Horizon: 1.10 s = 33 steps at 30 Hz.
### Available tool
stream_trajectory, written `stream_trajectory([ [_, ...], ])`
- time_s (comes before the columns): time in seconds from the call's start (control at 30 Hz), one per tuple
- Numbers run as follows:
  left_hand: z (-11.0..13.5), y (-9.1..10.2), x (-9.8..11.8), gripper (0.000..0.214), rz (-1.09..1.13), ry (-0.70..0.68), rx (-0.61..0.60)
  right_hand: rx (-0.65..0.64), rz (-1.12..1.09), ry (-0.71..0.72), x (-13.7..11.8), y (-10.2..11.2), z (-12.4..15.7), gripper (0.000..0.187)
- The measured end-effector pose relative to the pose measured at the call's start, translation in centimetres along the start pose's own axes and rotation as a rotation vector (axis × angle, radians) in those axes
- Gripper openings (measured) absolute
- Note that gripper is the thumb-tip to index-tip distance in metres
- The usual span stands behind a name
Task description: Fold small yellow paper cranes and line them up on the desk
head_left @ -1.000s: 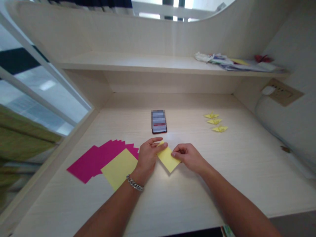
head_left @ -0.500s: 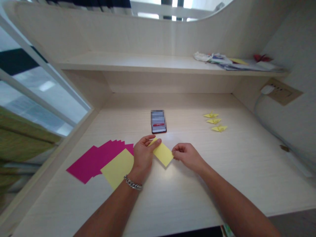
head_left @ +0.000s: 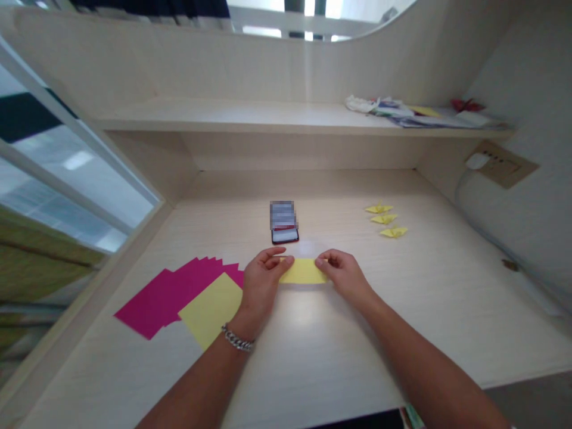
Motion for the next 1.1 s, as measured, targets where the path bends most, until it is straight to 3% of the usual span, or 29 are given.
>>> stream_trajectory([
  [0.13,0.9,-2.7,0.6,0.017,-0.476,-0.069,-0.334,-0.084,0.084,0.042,-0.7,-0.3,0.3,0.017],
  [0.23,1.8,-4.3,0.7,0.018,-0.609,-0.127,-0.483,-0.136,0.095,0.056,-1.1,-1.0,0.6,0.016],
  [0.37,1.6,-4.1,0.7,0.017,-0.631,-0.117,-0.462,-0.069,-0.069,-0.040,0.0,0.4,0.1,0.020],
  [0.6,0.4,-2.1,0.7,0.012,-0.664,-0.068,-0.416,0.041,-0.210,-0.120,1.3,4.2,-0.6,0.023],
  [0.73,0.3,-2.1,1.4,0.011,-0.588,-0.094,-0.331,-0.041,-0.124,-0.091,0.7,2.9,-0.2,0.021],
  [0.9,2.0,-4.6,0.1,0.018,-0.520,0.008,-0.461,-0.185,-0.038,-0.051,-0.1,-0.1,0.4,0.026],
  [1.0,1.8,-4.1,-0.3,0.018,-0.496,0.063,-0.408,-0.129,-0.138,-0.108,0.2,0.4,0.3,0.036],
  [1.1,1.1,-3.0,-0.3,0.018,-0.452,0.083,-0.332,-0.145,-0.198,-0.170,0.7,0.5,0.4,0.034],
])
Point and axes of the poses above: each hand's wrist, its own z-axis away from the middle knuckle, its own y-axis out of the back of the hand, x = y × z, the point moved 10 cm from there along -z, towards the middle knuckle, and after that the axes turned 2 degrees about z, right-handed, at the moved point
